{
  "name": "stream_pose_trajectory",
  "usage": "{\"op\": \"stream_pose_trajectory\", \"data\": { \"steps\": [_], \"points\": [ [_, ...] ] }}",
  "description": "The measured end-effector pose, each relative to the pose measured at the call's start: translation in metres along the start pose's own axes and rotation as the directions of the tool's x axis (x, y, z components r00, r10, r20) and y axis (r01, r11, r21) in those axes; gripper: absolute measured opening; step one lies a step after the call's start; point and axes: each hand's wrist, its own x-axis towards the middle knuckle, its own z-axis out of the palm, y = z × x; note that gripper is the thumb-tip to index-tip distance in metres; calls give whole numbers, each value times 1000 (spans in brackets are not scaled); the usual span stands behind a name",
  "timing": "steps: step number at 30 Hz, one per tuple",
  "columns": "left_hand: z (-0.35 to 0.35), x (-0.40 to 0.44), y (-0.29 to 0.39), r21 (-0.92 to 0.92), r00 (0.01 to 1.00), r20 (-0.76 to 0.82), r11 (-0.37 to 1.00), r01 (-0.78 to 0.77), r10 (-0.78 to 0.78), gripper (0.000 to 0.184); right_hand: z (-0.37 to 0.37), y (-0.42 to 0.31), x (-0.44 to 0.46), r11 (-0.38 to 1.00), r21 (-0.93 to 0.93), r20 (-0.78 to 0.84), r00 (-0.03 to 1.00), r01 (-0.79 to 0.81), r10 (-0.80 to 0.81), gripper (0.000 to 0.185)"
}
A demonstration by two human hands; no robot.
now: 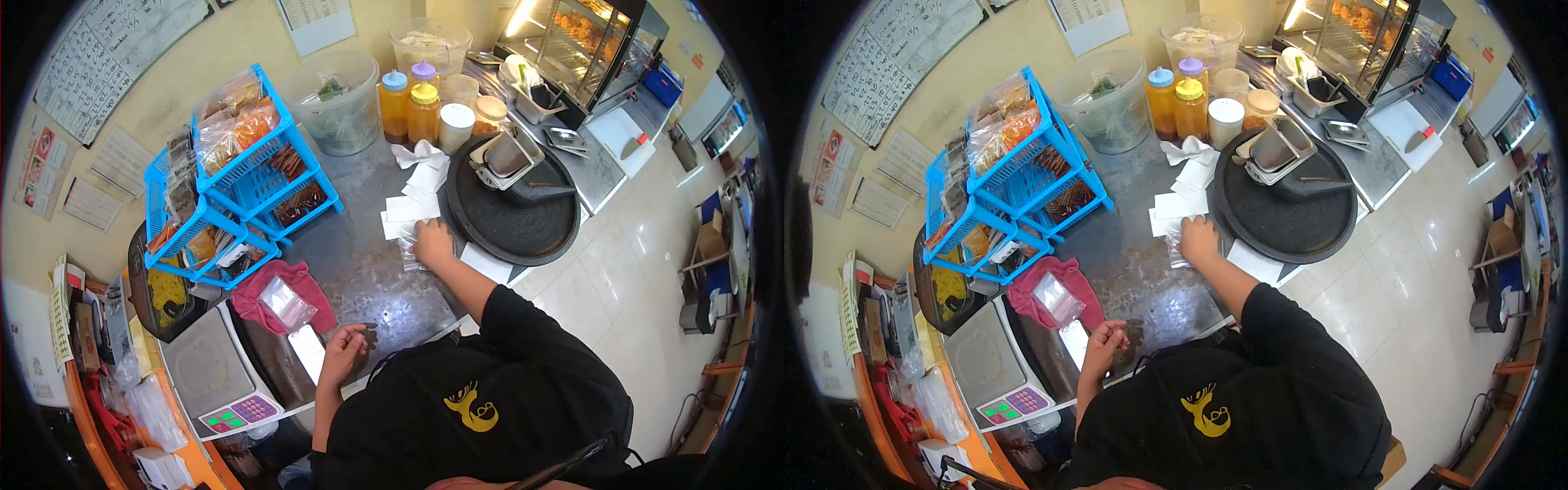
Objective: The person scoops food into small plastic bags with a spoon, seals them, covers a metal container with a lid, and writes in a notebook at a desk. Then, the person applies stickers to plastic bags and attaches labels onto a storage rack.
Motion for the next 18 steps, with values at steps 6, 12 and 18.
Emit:
{"op": "stream_pose_trajectory", "data": {
  "steps": [6, 12, 18],
  "points": [
    [10, 7, 4, 2, 999, 3, 999, -39, 39, 23, 5, 10, -4, 983, -31, 19, 983, 181, -181, 34],
    [10, 1, 5, 7, 997, -47, 998, -57, 57, 23, -7, 13, 16, 965, 235, -25, 993, 118, -116, 34],
    [8, 8, 14, 48, 988, -105, 993, -110, 115, 27, -59, -5, 40, 503, 850, 221, 973, -156, -72, 33]
  ]
}}
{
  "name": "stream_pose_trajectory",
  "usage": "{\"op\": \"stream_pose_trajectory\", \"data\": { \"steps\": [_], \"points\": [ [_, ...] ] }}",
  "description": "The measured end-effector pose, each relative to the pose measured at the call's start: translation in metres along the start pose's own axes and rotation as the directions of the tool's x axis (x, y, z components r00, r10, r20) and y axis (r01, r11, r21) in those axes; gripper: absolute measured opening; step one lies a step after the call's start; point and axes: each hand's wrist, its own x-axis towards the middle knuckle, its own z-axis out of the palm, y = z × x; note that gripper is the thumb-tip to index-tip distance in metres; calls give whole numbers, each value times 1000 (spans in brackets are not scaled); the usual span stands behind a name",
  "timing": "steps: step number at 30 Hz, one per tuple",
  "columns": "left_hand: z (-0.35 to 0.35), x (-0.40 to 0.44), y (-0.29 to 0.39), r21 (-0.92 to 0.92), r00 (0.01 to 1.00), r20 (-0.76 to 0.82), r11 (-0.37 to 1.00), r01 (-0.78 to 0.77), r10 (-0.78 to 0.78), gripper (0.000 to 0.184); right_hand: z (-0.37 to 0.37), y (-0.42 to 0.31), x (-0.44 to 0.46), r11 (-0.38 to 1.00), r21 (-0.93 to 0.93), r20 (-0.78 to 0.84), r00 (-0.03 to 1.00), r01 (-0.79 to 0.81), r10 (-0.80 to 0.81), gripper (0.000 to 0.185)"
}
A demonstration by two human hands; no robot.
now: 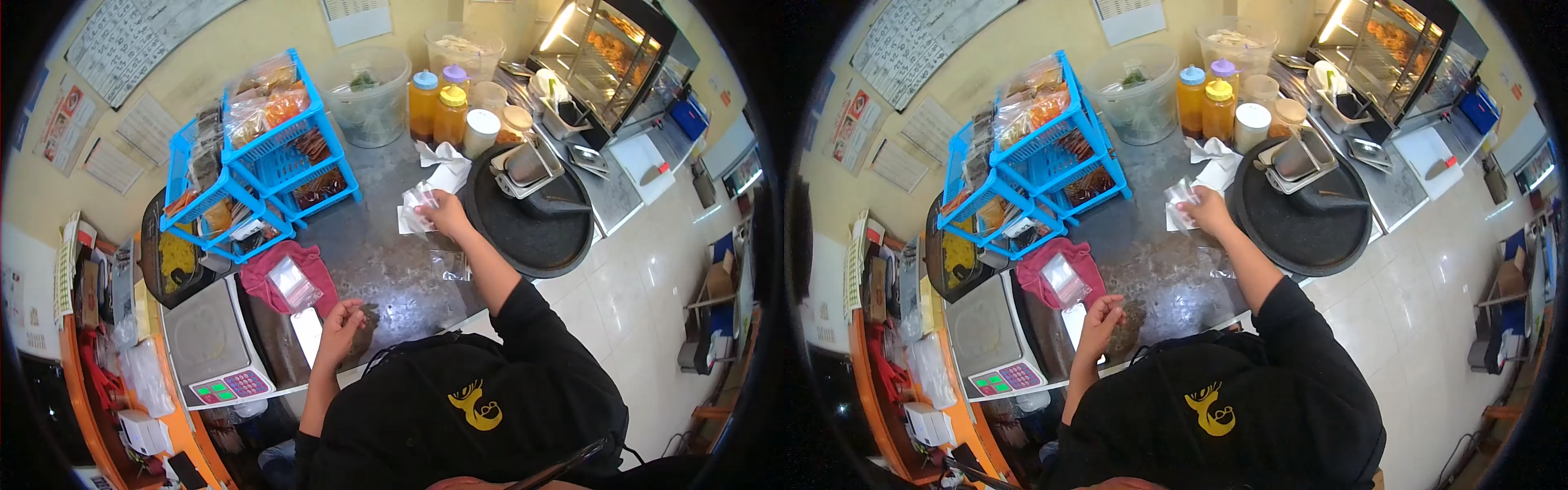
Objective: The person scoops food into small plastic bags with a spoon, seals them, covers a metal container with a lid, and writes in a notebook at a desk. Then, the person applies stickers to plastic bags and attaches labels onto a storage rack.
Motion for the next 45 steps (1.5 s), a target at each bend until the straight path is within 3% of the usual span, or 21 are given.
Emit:
{"op": "stream_pose_trajectory", "data": {
  "steps": [3, 5, 6, 7, 9, 12, 15, 18, 19, 20, 22, 23, 26, 29, 30, 31, 32, 35, 38, 41, 45],
  "points": [
    [9, 22, -3, 101, 954, -197, 972, -211, 228, 33, 19, -6, -17, 984, 70, 431, 885, 163, -177, 33],
    [22, 37, 9, 136, 910, -257, 945, -298, 324, 33, 30, -29, -48, 961, -30, 626, 755, 274, -196, 31],
    [24, 43, 16, 157, 884, -280, 927, -342, 374, 33, 35, -42, -64, 862, -150, 651, 704, 484, -283, 35],
    [22, 46, 23, 206, 928, -204, 940, -272, 313, 32, 41, -47, -76, 928, -85, 674, 707, 364, -215, 40],
    [17, 46, 34, 316, 986, -52, 939, -136, 160, 32, 47, -43, -84, 928, -87, 654, 724, 361, -220, 42],
    [23, 45, 29, 222, 990, -96, 972, -80, 103, 22, 45, -31, -90, 917, -114, 553, 792, 382, -261, 40],
    [20, 46, 8, 172, 989, -126, 983, -57, 80, 19, 33, -10, -89, 962, 85, 553, 792, 258, -261, 41],
    [20, 42, 9, 25, 990, -136, 999, -42, 45, 18, 3, 14, -74, 991, -103, 354, 934, 83, -41, 39],
    [20, 39, 10, -44, 990, -138, 998, -38, 32, 18, -5, 33, -69, 895, -406, 197, 974, 182, -109, 38],
    [19, 37, 8, -58, 990, -136, 998, -39, 31, 18, -10, 54, -66, 707, -677, 65, 973, 207, -223, 37],
    [18, 41, 8, -83, 990, -133, 995, -52, 41, 18, -11, 85, -70, 510, -848, -32, 946, 144, -321, 36],
    [18, 41, 11, -70, 990, -132, 996, -50, 41, 17, -12, 96, -70, 402, -911, -69, 923, 96, -378, 35],
    [21, 39, 20, -38, 990, -130, 997, -62, 57, 15, -17, 85, -71, 394, -911, 73, 987, 123, -141, 30],
    [17, 44, 15, 23, 985, -124, 993, -118, 120, 16, -13, 87, -57, 584, -793, 26, 968, 173, -251, 22],
    [16, 44, 16, 72, 981, -136, 989, -132, 140, 16, -13, 69, -55, 841, -529, 39, 993, 114, -110, 21],
    [16, 41, 16, 120, 976, -151, 983, -137, 154, 16, -11, 40, -59, 979, -202, 107, 994, -5, 27, 20],
    [15, 39, 17, 149, 972, -173, 980, -133, 158, 18, -6, 16, -68, 976, 137, 216, 967, -168, 136, 19],
    [19, 35, 25, 216, 961, -216, 968, -128, 176, 22, 12, -27, -96, 858, 471, 434, 901, -206, -22, 18],
    [26, 32, 29, 257, 959, -203, 956, -144, 200, 20, 49, -21, -105, 933, 347, 389, 920, -95, -51, 13],
    [24, 29, 28, 293, 967, -143, 942, -163, 212, 19, 66, -9, -103, 812, 546, 369, 929, -207, -12, 14],
    [23, 23, 26, 158, 971, -170, 978, -139, 166, 19, 57, -24, -102, 766, 632, 266, 961, -120, -69, 28]
  ]
}}
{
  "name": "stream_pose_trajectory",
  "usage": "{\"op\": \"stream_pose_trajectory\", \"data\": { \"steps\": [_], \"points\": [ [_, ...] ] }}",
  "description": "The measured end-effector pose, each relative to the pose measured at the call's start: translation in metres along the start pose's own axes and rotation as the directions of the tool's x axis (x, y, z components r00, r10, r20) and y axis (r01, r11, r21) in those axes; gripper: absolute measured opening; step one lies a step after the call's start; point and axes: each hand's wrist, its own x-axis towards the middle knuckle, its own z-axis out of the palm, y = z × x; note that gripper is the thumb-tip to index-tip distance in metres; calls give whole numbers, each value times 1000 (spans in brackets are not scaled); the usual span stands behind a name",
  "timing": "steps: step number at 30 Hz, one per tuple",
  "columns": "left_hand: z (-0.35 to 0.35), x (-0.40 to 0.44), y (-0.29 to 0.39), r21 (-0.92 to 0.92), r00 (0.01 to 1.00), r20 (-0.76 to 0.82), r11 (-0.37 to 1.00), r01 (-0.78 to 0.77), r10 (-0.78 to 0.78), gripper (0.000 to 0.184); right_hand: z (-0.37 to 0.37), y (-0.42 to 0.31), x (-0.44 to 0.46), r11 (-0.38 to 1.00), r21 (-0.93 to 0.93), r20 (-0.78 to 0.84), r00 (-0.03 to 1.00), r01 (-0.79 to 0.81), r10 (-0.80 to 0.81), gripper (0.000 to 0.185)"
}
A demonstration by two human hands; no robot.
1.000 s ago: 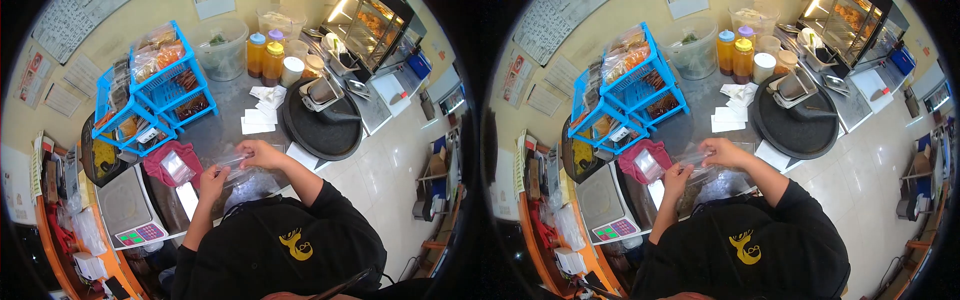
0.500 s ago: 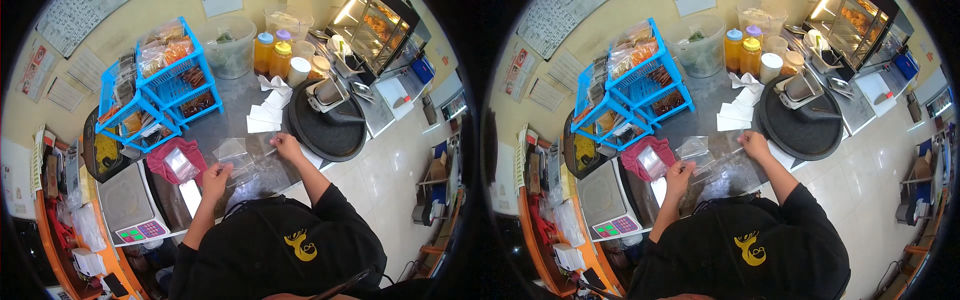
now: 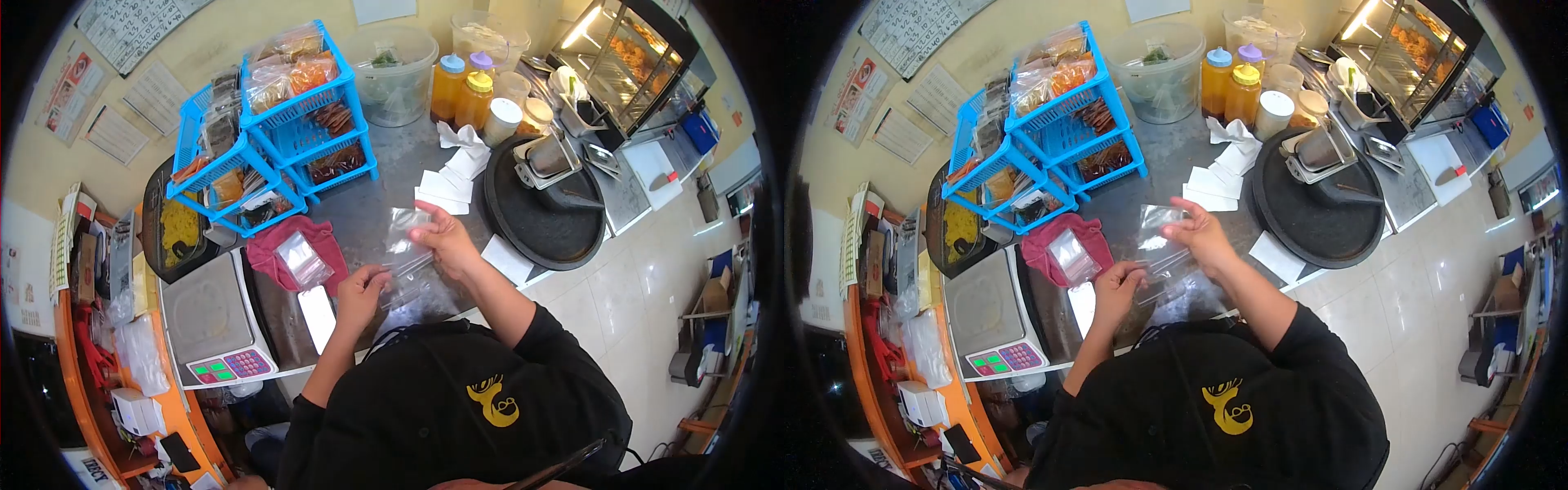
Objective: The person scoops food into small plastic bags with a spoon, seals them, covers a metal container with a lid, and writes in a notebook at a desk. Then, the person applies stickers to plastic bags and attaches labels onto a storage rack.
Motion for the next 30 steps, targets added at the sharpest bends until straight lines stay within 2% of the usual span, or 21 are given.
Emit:
{"op": "stream_pose_trajectory", "data": {
  "steps": [1, 4, 5, 7, 8, 9, 10, 12, 13, 14, 15, 16, 17, 18, 20, 21, 24, 27, 28, 29, 30],
  "points": [
    [0, 0, -5, -59, 999, -29, 998, 11, -13, 20, -2, -8, -2, 1000, 17, 22, 1000, -6, 5, 30],
    [-6, 2, -14, -178, 994, 12, 978, 110, -110, 24, -2, -24, -16, 981, -46, 274, 942, -189, 194, 26],
    [-5, 3, -19, -205, 992, 18, 971, 127, -125, 25, -1, -17, -18, 966, -211, 278, 939, -147, 203, 19],
    [-4, 3, -28, -255, 987, 34, 954, 160, -156, 28, 1, 7, -16, 925, -373, 171, 975, -69, 142, 14],
    [-3, 1, -27, -218, 992, 21, 968, 125, -124, 26, 2, 20, -14, 891, -452, 123, 987, -32, 99, 12],
    [1, -1, -21, -182, 996, 6, 979, 88, -88, 25, 2, 32, -11, 904, -428, 62, 998, 20, 7, 11],
    [4, -2, -13, -145, 999, -10, 988, 48, -50, 24, 6, 33, -14, 900, -435, 59, 998, 23, 4, 11],
    [10, -5, -3, -157, 998, 55, 987, 22, -13, 18, 12, 33, -19, 894, -448, 52, 999, 17, 7, 12],
    [13, -4, -5, -132, 999, 46, 991, 21, -15, 17, 6, 36, -18, 839, -544, 51, 998, 7, 25, 17],
    [15, -3, -8, -104, 999, 35, 994, 20, -17, 16, 3, 40, -17, 853, -519, 50, 998, 55, -34, 18],
    [15, -2, -15, -206, 1000, 1, 979, 11, -11, 14, 2, 44, -16, 864, -492, 49, 994, 106, -94, 20],
    [13, 0, -21, -190, 1000, -13, 982, -5, 3, 15, -1, 47, -15, 871, -465, 45, 987, 158, -155, 21],
    [11, 2, -26, -177, 1000, -26, 984, -21, 16, 15, -12, 49, -13, 910, -414, 160, 985, 16, 55, 21],
    [10, 3, -29, -165, 999, -33, 986, -34, 29, 15, -12, 45, -16, 894, -448, 182, 975, -34, 128, 18],
    [4, 2, -24, -224, 992, 89, 969, 105, -87, 15, -9, 32, -26, 845, -519, 207, 940, -129, 270, 14],
    [2, 2, -22, -247, 978, 152, 953, 177, -142, 15, -10, 31, -28, 854, -500, 185, 945, -146, 270, 13],
    [-7, 4, -17, -238, 925, 338, 934, 265, -177, 23, -13, 33, -28, 885, -439, 148, 959, -157, 243, 17],
    [-29, 13, 8, 24, 955, 270, 992, 121, -123, 42, -23, 27, -32, 896, -423, 106, 974, -136, 198, 20],
    [-49, 24, 9, 364, 964, 262, 929, -61, -40, 57, -26, 24, -35, 887, -442, 122, 971, -134, 208, 20],
    [-76, 42, -23, 527, 939, 297, 790, -313, 174, 61, -29, 21, -39, 875, -465, 137, 966, -133, 220, 19],
    [-96, 51, -12, 758, 965, 263, 622, -196, -17, 60, -33, 20, -43, 863, -488, 153, 961, -129, 230, 19]
  ]
}}
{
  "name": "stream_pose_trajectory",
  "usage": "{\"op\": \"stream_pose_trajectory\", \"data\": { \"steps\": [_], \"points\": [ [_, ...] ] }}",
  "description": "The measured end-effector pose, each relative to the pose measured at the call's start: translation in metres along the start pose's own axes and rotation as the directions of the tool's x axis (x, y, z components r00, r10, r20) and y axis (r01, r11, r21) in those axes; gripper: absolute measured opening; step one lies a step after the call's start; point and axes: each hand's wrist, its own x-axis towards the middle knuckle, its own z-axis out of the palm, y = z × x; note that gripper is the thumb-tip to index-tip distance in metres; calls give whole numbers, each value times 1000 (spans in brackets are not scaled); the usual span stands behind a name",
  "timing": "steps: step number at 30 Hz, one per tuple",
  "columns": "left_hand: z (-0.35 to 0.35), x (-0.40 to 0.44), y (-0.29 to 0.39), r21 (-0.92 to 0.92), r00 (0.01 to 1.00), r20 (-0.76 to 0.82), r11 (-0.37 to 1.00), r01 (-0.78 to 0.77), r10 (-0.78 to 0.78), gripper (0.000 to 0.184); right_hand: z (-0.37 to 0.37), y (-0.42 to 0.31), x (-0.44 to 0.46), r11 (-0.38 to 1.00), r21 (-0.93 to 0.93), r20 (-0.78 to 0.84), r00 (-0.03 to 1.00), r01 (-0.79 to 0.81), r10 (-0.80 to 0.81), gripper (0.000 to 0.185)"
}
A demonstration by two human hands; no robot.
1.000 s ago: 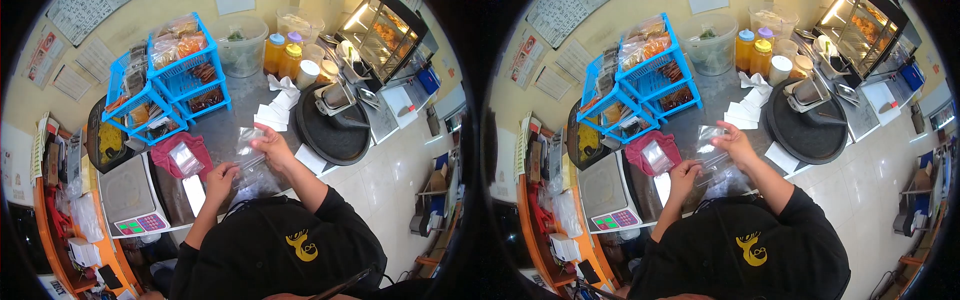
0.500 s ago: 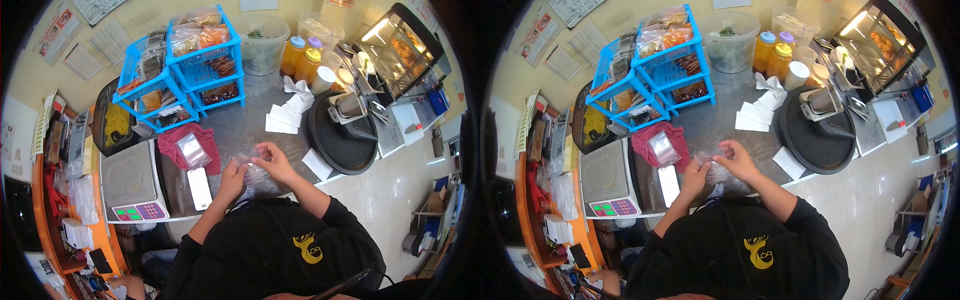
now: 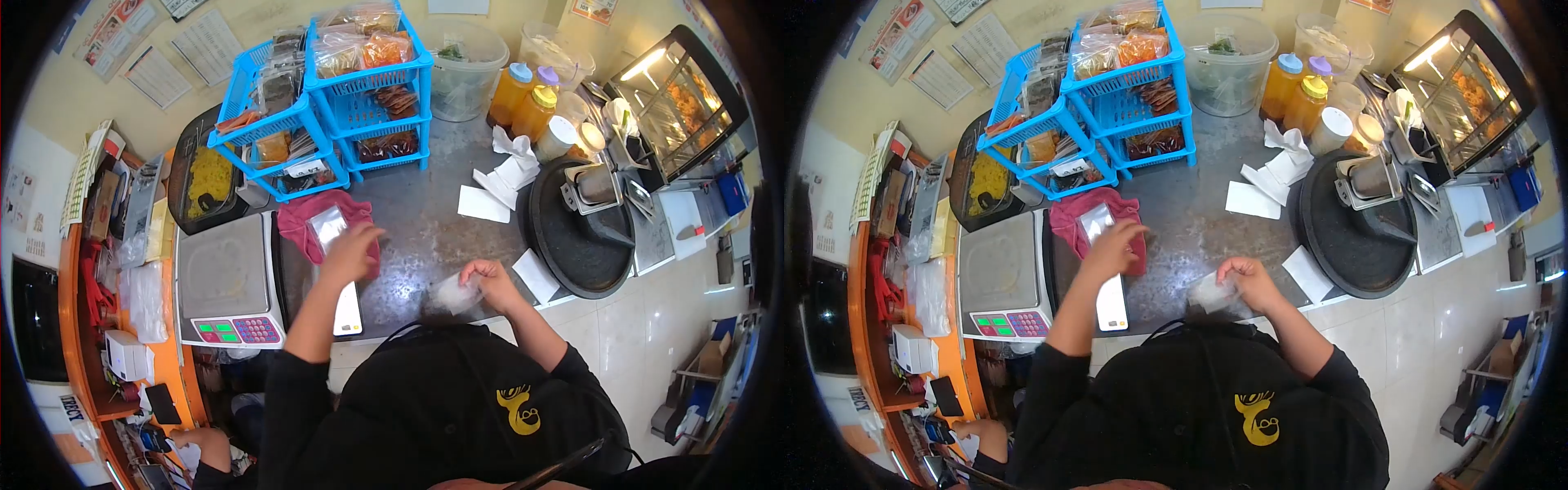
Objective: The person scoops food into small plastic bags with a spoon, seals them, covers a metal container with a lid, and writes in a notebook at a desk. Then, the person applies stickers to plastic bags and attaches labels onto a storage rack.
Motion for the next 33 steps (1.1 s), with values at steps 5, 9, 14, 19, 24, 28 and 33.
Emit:
{"op": "stream_pose_trajectory", "data": {
  "steps": [5, 9, 14, 19, 24, 28, 33],
  "points": [
    [0, 7, -83, 613, 992, 86, 780, -126, 94, 48, 7, 16, -27, 999, -14, 217, 975, -39, 41, 16],
    [-21, 16, -75, 613, 971, 205, 758, -223, 120, 35, -3, 19, -33, 994, 92, 265, 963, -65, 39, 24],
    [-43, 25, -72, 578, 981, 121, 792, -195, 153, 23, -12, 9, -37, 967, 235, 232, 972, -99, 44, 28],
    [-39, 18, -32, 160, 961, -266, 987, -35, 77, 21, -3, -23, -32, 982, 187, -5, 1000, -11, 12, 34],
    [17, 18, -22, -464, 981, 192, 881, 92, -1, 38, -2, -32, -21, 973, 218, -3, 997, 76, -77, 49],
    [71, 2, 34, 199, 994, 28, 975, 100, -107, 82, -9, -26, -21, 979, 191, -81, 995, 72, -57, 43],
    [114, -8, 70, 307, 993, -104, 948, 83, -53, 112, -21, -20, -32, 970, 233, -232, 973, 74, -18, 35]
  ]
}}
